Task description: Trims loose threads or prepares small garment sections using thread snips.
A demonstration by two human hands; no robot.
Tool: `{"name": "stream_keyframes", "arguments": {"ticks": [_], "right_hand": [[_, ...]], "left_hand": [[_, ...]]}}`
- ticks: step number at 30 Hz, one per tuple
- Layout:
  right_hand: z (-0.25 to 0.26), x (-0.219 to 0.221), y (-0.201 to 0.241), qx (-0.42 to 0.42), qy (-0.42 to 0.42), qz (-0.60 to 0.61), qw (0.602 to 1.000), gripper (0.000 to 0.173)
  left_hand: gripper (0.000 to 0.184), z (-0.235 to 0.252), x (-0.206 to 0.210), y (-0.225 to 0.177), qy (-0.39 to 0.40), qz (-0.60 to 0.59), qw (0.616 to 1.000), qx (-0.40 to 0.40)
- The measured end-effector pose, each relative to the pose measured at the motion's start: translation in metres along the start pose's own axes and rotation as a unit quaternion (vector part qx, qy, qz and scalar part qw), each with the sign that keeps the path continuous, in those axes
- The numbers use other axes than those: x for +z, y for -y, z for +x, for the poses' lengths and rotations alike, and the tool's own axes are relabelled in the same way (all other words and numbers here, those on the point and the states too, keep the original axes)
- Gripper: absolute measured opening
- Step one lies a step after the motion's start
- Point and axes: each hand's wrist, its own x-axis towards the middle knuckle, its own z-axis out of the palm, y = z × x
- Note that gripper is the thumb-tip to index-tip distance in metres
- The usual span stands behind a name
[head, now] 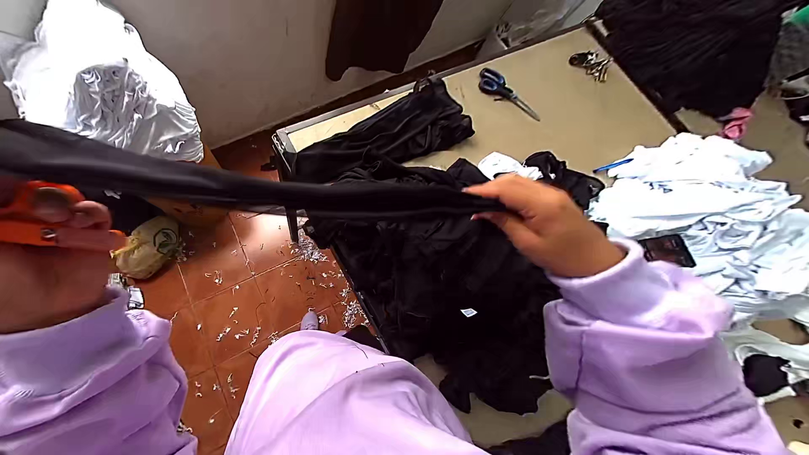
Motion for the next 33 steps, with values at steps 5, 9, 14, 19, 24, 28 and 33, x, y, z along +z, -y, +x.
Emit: {"name": "stream_keyframes", "arguments": {"ticks": [5, 9, 14, 19, 24, 28, 33], "right_hand": [[0.065, -0.049, -0.093, 0.09, -0.057, -0.183, 0.977, 0.033], [0.092, -0.034, -0.127, 0.27, 0.006, -0.201, 0.942, 0.06], [0.118, 0.076, -0.118, 0.264, 0.159, -0.085, 0.948, 0.039], [0.135, 0.144, -0.108, 0.29, 0.245, -0.064, 0.923, 0.042], [0.128, 0.13, -0.11, 0.236, 0.1, 0.087, 0.963, 0.023], [0.088, 0.09, -0.036, 0.124, -0.073, 0.386, 0.911, 0.008], [0.026, 0.077, 0.082, 0.099, -0.011, 0.638, 0.763, 0.015]], "left_hand": [[0.015, 0.053, 0.095, 0.08, -0.02, 0.009, 0.999, -0.05], [0.033, 0.076, 0.128, 0.164, -0.01, 0.103, 0.977, -0.184], [0.048, 0.053, 0.124, 0.228, -0.058, 0.223, 0.909, -0.349], [0.03, 0.022, 0.122, 0.212, -0.039, 0.234, 0.926, -0.293], [0.018, -0.011, 0.132, 0.156, 0.056, 0.209, 0.957, -0.193], [0.014, -0.036, 0.134, 0.122, 0.106, 0.185, 0.974, -0.072], [0.026, -0.045, 0.148, 0.081, 0.194, 0.17, 0.966, 0.028]]}}
